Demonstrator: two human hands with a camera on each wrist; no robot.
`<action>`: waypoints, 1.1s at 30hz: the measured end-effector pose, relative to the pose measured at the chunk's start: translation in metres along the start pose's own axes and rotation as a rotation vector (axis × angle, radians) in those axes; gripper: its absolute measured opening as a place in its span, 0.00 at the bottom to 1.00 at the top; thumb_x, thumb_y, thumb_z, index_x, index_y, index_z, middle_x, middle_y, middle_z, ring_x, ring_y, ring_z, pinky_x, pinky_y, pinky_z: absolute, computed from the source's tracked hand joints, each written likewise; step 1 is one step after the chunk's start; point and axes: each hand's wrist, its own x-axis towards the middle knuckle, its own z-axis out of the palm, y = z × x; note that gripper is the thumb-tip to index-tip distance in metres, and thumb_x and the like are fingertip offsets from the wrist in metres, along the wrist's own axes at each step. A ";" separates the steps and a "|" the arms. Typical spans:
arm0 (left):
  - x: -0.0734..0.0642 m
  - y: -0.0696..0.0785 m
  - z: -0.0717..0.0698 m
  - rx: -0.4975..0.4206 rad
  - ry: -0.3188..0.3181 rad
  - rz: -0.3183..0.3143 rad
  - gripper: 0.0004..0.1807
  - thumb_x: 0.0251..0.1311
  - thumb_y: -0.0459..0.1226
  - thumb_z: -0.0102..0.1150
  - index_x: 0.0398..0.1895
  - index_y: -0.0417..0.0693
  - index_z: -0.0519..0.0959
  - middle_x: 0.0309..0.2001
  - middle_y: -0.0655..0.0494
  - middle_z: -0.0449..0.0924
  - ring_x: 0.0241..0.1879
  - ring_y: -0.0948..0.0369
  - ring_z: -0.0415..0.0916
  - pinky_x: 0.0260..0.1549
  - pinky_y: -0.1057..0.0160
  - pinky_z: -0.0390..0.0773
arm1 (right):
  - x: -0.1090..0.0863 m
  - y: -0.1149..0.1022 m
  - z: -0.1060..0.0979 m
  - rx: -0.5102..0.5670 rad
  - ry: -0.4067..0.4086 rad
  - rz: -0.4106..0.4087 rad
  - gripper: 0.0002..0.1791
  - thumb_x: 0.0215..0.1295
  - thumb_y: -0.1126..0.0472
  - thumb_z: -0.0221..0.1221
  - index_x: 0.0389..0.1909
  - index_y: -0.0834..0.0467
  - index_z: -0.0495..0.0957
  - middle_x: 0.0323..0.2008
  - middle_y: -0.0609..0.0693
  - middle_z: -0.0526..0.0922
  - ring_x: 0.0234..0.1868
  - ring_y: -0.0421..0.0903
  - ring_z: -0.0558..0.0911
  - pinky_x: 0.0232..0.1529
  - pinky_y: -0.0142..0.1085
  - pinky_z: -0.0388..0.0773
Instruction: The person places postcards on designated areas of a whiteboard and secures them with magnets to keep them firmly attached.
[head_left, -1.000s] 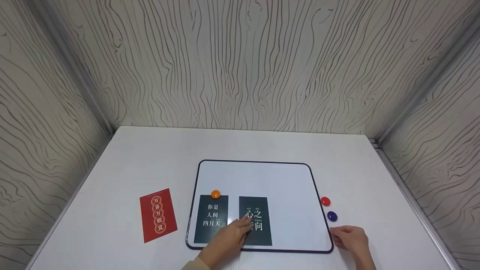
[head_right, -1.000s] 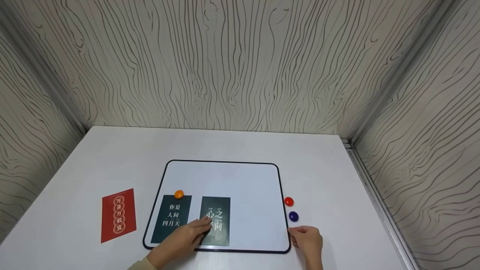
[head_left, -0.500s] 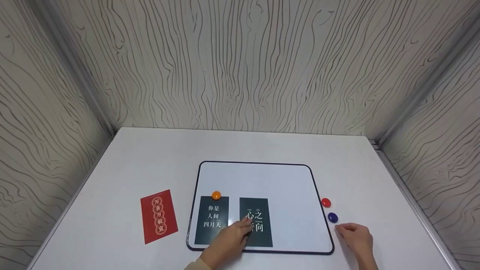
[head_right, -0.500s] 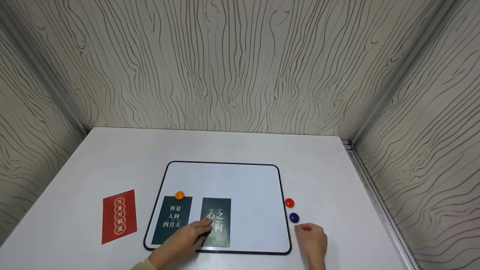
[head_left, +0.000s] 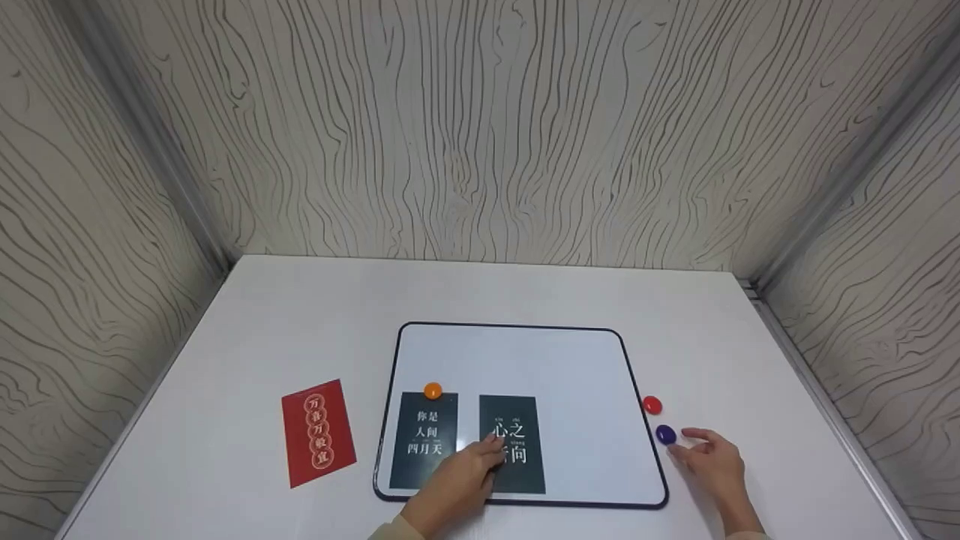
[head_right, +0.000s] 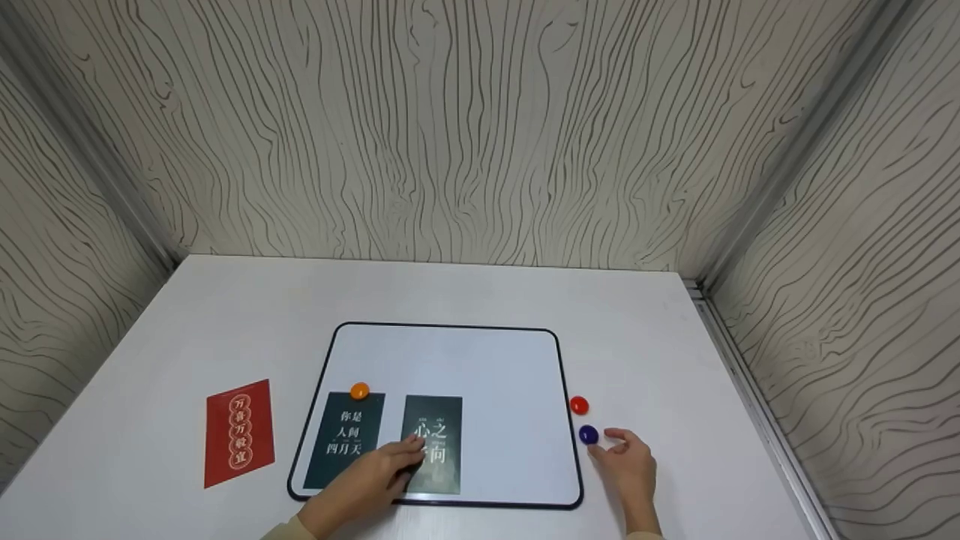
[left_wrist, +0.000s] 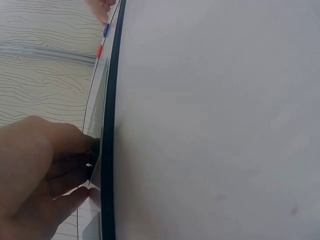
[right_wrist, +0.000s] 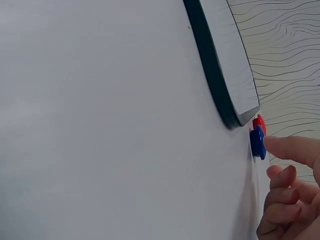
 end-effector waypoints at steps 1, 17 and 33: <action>0.000 0.000 0.000 -0.005 -0.003 -0.005 0.19 0.64 0.35 0.54 0.59 0.53 0.77 0.66 0.58 0.73 0.67 0.58 0.70 0.63 0.57 0.75 | 0.001 0.000 0.000 0.004 -0.006 -0.001 0.30 0.55 0.61 0.64 0.57 0.71 0.70 0.18 0.43 0.75 0.23 0.39 0.72 0.24 0.27 0.67; 0.001 0.001 0.000 -0.010 -0.011 -0.028 0.19 0.64 0.36 0.55 0.59 0.55 0.76 0.67 0.61 0.72 0.68 0.59 0.69 0.63 0.57 0.75 | 0.008 -0.001 0.002 -0.009 -0.070 0.013 0.33 0.55 0.59 0.64 0.60 0.69 0.68 0.21 0.45 0.74 0.25 0.41 0.71 0.27 0.30 0.67; -0.001 0.001 0.002 -0.038 0.002 -0.043 0.20 0.63 0.34 0.54 0.59 0.52 0.76 0.68 0.59 0.71 0.69 0.59 0.68 0.65 0.59 0.73 | 0.008 -0.004 0.006 -0.044 -0.052 -0.025 0.31 0.53 0.61 0.65 0.58 0.69 0.70 0.19 0.44 0.74 0.24 0.40 0.72 0.26 0.28 0.67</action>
